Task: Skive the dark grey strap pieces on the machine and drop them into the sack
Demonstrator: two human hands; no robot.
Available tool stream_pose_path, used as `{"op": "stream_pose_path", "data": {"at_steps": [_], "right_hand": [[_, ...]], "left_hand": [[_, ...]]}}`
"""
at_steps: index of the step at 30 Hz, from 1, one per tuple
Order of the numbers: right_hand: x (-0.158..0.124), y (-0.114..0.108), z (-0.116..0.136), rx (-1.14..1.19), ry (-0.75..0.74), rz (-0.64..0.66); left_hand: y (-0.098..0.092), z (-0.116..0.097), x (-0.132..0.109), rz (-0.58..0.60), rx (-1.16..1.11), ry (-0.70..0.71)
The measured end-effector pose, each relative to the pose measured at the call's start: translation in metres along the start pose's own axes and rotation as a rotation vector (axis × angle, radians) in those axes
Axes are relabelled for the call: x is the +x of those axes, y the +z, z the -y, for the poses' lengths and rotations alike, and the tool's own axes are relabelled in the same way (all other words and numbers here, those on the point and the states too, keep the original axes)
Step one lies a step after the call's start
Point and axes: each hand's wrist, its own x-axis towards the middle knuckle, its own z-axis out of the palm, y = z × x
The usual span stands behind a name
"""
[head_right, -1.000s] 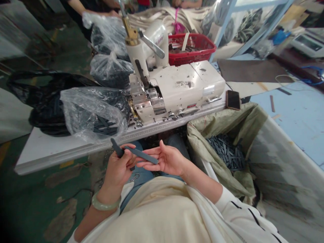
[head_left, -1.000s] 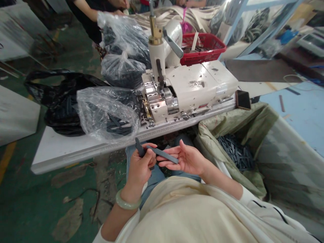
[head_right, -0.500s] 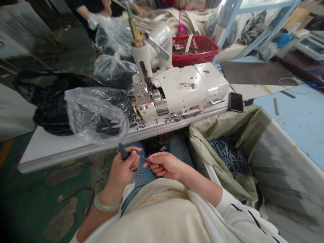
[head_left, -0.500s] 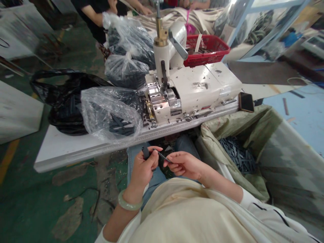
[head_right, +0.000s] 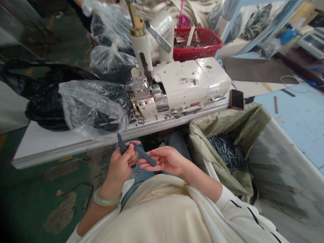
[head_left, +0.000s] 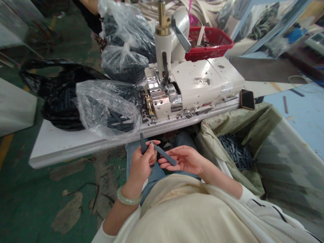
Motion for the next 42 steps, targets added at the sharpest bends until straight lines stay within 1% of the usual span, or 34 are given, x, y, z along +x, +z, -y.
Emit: {"op": "stream_pose_path", "data": {"at_steps": [4, 8, 10, 14, 16, 21, 23, 27, 29, 31, 33, 38, 42], "right_hand": [[0.002, -0.001, 0.001, 0.045, 0.048, 0.012], [0.004, -0.002, 0.001, 0.08, 0.131, 0.012], [0.006, -0.004, -0.001, 0.118, 0.157, 0.043], [0.009, -0.008, -0.006, 0.207, 0.242, 0.146], [0.009, -0.008, -0.006, 0.217, 0.258, 0.155], [0.008, -0.004, -0.005, 0.17, 0.201, 0.125], [0.009, -0.004, -0.007, 0.101, 0.139, 0.103], [0.016, -0.007, -0.016, -0.187, -0.065, -0.008], [0.02, -0.008, -0.018, -0.325, -0.097, -0.038], [0.024, -0.007, -0.017, -0.388, -0.075, -0.01], [0.025, -0.003, -0.012, -0.374, -0.044, 0.054], [0.021, 0.011, 0.006, -0.183, -0.005, 0.187], [0.019, 0.016, 0.016, -0.067, 0.046, 0.271]], "left_hand": [[-0.001, 0.0, 0.0, 0.007, -0.015, 0.003], [-0.001, 0.0, -0.001, 0.028, -0.024, -0.013], [0.0, 0.0, -0.001, 0.032, -0.014, -0.03], [0.0, 0.002, -0.002, 0.047, -0.01, -0.047], [-0.001, 0.003, -0.002, 0.053, -0.022, -0.051], [-0.002, 0.004, 0.0, 0.052, -0.033, -0.063], [-0.002, 0.004, 0.001, 0.046, -0.032, -0.066], [-0.002, 0.006, 0.003, 0.026, -0.019, -0.075], [-0.003, 0.006, 0.005, 0.02, -0.01, -0.085], [-0.003, 0.006, 0.008, 0.009, 0.0, -0.094], [-0.001, 0.003, 0.01, -0.012, 0.005, -0.09], [0.003, -0.01, 0.016, -0.07, 0.009, -0.067], [0.004, -0.017, 0.02, -0.077, -0.011, -0.06]]}}
